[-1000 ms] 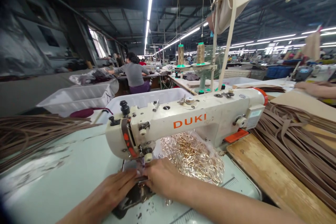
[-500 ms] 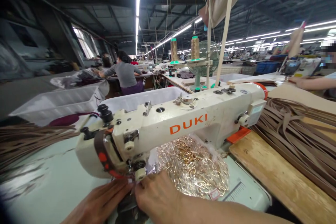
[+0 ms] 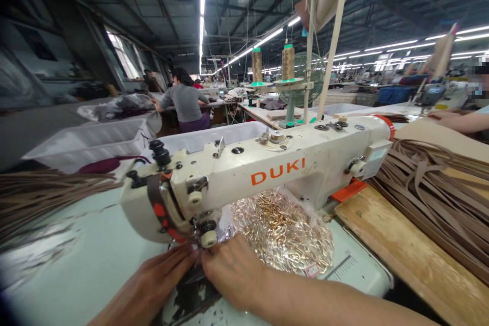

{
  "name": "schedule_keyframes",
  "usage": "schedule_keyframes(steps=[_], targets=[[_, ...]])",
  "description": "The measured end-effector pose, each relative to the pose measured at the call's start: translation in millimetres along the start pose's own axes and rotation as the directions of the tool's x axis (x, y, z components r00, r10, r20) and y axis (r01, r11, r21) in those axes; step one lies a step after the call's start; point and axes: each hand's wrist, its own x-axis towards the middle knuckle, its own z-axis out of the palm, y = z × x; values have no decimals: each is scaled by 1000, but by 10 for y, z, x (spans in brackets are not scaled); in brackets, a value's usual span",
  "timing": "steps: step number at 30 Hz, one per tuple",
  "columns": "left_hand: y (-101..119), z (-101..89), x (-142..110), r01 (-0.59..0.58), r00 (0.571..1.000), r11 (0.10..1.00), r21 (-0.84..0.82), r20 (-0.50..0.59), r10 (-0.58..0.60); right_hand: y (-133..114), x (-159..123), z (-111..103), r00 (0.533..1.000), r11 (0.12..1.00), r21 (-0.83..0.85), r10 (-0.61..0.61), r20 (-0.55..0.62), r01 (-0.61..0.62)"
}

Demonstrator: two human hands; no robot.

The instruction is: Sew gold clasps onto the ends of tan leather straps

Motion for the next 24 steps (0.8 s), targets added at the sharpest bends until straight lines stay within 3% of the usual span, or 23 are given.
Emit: schedule_keyframes(steps=[3, 7, 14, 20, 24], targets=[[34, 61, -44, 67, 998, 998, -17, 19, -67, 57, 0, -63, 1000, 995, -96, -7, -5, 7], [-6, 165, -145, 90, 994, 996, -20, 67, -89, 180, -5, -140, 999, 994, -106, 38, -23, -40], [-62, 167, -152, 135, 987, 988, -75, 103, -127, 266, 27, -232, 987, 992, 3, 127, -97, -128], [-59, 177, -165, 104, 994, 995, -9, 16, -104, 252, 69, -243, 974, 975, 61, 216, -66, -212], [-125, 136, -116, 171, 985, 979, -112, 58, -165, 225, 103, -232, 969, 966, 84, 248, -12, -246]])
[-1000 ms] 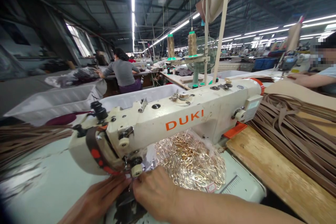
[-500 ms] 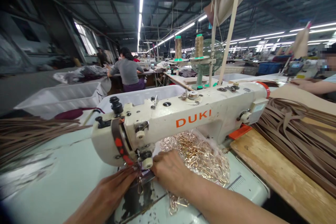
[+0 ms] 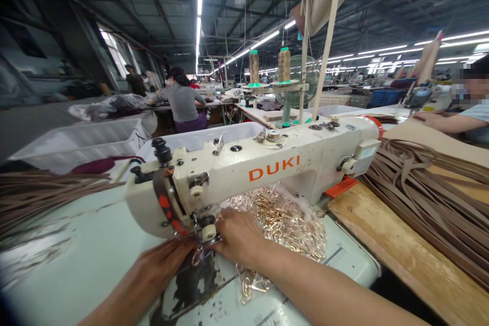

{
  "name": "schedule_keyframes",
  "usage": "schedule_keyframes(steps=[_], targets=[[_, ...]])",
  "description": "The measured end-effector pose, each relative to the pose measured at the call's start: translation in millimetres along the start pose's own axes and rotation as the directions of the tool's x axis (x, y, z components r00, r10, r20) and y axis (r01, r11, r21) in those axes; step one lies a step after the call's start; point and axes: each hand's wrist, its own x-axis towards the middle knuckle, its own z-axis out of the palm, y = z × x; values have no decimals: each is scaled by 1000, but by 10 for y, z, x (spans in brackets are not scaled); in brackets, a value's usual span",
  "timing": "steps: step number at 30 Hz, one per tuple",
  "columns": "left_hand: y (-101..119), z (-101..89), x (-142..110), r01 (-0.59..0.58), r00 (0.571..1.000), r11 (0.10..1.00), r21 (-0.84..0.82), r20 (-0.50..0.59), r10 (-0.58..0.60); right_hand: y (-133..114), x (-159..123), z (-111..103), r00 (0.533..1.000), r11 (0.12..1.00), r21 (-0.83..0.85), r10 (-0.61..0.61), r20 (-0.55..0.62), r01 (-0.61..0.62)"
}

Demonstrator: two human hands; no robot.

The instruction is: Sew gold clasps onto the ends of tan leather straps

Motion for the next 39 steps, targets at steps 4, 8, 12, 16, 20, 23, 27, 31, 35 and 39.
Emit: schedule_keyframes(steps=[4, 8, 12, 16, 20, 23, 27, 31, 35, 39], targets=[[-141, -2, 52, 112, 993, 991, -75, 29, -110, -38, 52, 26, 999, 1000, 14, 27, 42, -28], [-259, 58, 65, 67, 994, 998, -19, 84, -66, -41, 90, 54, 996, 998, 51, 44, 80, -49], [-249, 22, 117, -51, 992, 998, -36, 110, 55, -25, 63, 39, 998, 992, 126, -1, 59, -6], [-188, -96, 183, -98, 987, 994, -57, 124, 104, -28, 35, 28, 999, 983, 181, -34, 35, 27], [-151, -156, 214, -96, 983, 993, -73, 149, 106, -41, 18, 56, 995, 985, 172, -23, 96, 6], [-143, -136, 207, -62, 986, 997, -55, 154, 70, -59, -47, 57, 993, 991, 93, -101, 58, 96], [-130, -93, 180, 5, 991, 1000, -23, 133, -2, -127, -163, 22, 931, 921, -135, -358, 73, 365], [-87, -118, 181, 42, 993, 999, 0, 113, -42, -216, -208, 7, 866, 828, -259, -492, 90, 497], [-70, -169, 205, 24, 993, 999, 23, 115, -27, -261, -215, -5, 846, 789, -311, -517, 131, 530], [-106, -185, 160, -5, 991, 998, 66, 133, -4, -240, -211, -14, 865, 801, -333, -489, 114, 497]])
